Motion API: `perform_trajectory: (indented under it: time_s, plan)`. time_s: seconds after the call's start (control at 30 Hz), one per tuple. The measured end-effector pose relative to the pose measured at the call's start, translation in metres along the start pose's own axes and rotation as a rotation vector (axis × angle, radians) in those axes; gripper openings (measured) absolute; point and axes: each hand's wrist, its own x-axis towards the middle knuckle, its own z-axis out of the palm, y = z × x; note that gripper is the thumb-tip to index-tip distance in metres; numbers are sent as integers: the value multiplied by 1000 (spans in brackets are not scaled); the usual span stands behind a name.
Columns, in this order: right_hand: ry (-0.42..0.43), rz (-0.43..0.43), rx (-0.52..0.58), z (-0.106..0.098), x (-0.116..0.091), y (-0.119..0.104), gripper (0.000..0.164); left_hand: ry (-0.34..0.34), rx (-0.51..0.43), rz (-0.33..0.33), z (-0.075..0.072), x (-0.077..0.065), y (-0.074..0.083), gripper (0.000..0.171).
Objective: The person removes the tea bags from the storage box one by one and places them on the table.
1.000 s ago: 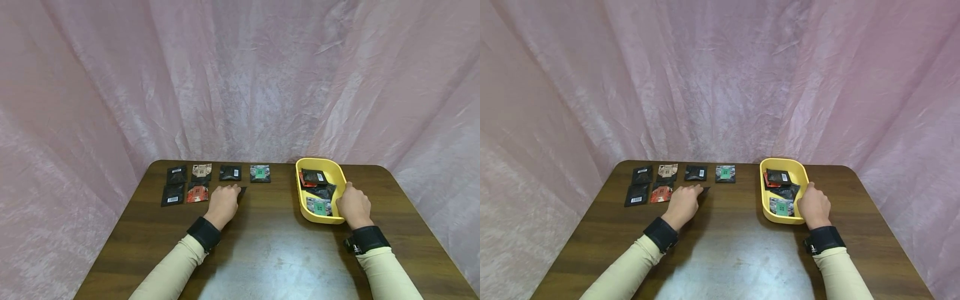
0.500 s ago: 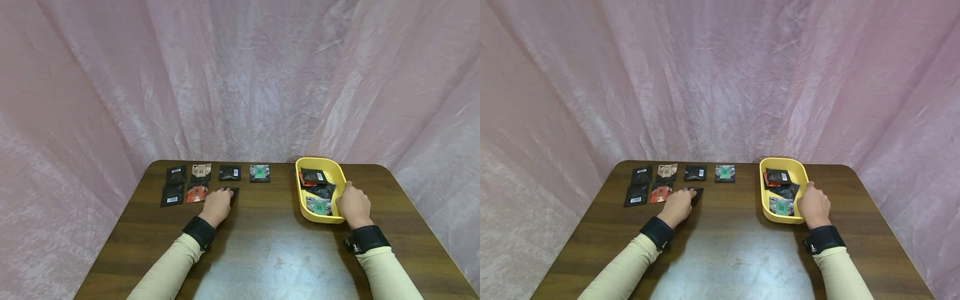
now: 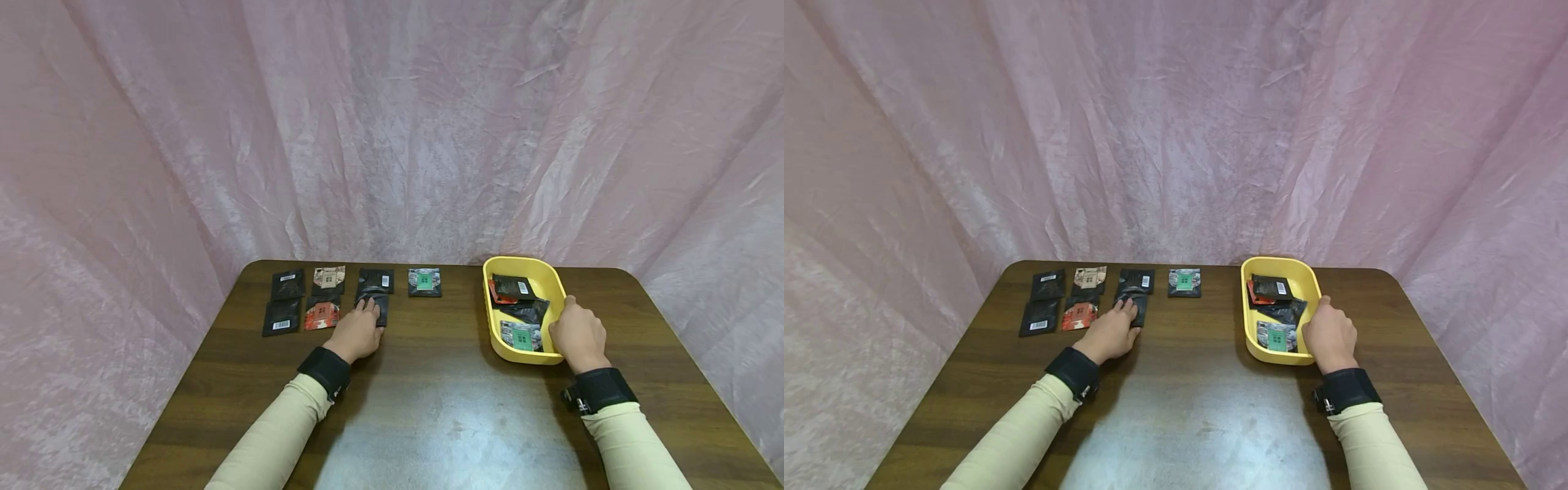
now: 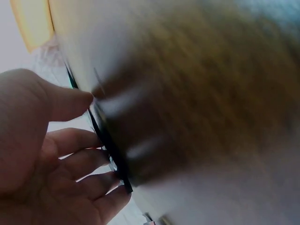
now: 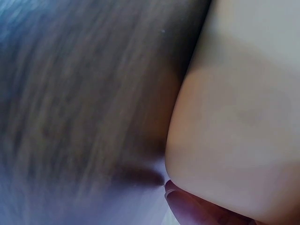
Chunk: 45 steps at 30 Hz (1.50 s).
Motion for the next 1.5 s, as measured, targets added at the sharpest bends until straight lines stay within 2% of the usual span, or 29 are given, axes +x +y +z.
perform_trajectory:
  time_s: [0.1,0.27,0.67,1.13,1.3,1.5]
  plan:
    - [-1,1,1,-1,0,0,59,-32,-35,0,2,1,-2,64]
    - [0,-4,2,0,1,0,60,-47,-47,2,5,3,-6,67]
    - [5,-8,12,2,1,2,58,2,-44,27,3,0,-11,65]
    - [2,-6,9,2,-1,3,59,27,-59,115,6,-4,-16,64]
    - [-7,1,7,2,-1,2,60,21,-59,124,1,-6,-9,67]
    - [-19,14,6,1,1,0,61,34,-61,167,-9,-5,12,71]
